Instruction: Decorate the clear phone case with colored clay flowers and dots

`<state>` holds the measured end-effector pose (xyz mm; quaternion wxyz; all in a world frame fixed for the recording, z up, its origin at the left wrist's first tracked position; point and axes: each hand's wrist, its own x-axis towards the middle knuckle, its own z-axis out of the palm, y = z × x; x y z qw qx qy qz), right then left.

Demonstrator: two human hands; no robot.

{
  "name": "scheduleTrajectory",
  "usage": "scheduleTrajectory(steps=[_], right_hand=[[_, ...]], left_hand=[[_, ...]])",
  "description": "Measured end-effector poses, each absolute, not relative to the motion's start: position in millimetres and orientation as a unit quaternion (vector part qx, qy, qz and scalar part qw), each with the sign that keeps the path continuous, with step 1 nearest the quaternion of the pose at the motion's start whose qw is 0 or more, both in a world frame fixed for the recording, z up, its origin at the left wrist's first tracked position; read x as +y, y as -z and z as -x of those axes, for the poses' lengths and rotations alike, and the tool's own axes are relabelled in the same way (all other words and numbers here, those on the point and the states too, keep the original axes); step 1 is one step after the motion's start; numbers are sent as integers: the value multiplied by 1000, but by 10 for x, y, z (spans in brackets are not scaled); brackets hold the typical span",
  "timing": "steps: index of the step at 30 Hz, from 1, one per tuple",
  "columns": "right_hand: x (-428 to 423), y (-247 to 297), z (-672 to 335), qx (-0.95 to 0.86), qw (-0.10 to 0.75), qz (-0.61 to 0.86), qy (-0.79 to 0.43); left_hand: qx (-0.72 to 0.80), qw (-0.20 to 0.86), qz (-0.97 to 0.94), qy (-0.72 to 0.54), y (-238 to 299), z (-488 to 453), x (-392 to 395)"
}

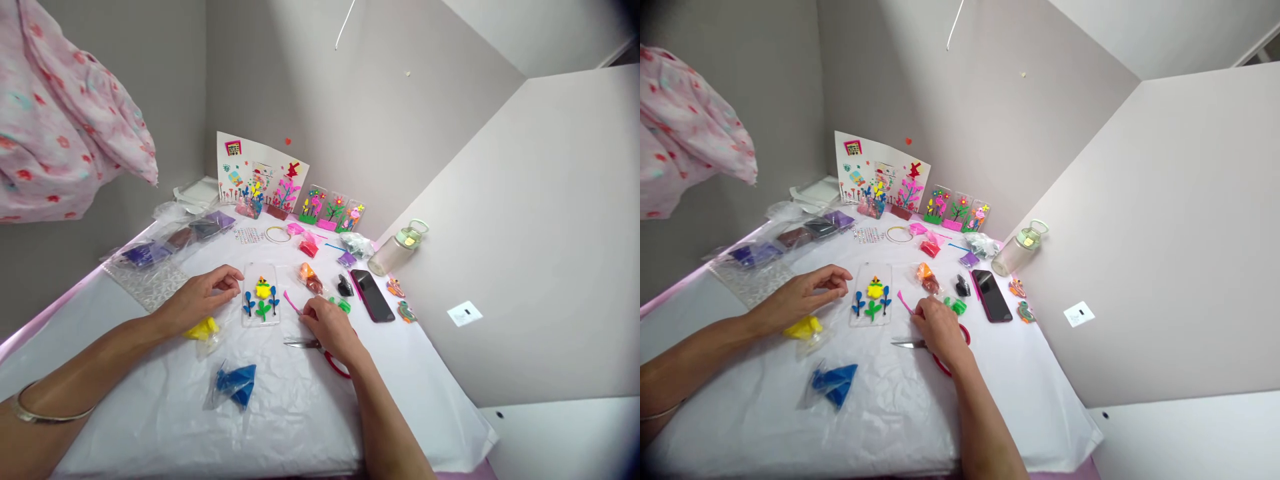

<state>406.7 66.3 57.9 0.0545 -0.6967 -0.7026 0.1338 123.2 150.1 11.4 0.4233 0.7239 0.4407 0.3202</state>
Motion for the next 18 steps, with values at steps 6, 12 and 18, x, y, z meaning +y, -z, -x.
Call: scheduleTrajectory(steps=[6, 12, 18], right_hand=[[640, -533, -4020, -704, 44, 700, -110], [749, -520, -3926, -705, -5, 705, -78], [890, -550, -3807, -710, -20, 702, -55]], left_hand=[[442, 411, -727, -328, -171, -1237, 1475], [444, 417, -725, -322, -171, -1256, 1458], [442, 426, -716, -333, -197, -1258, 1433]])
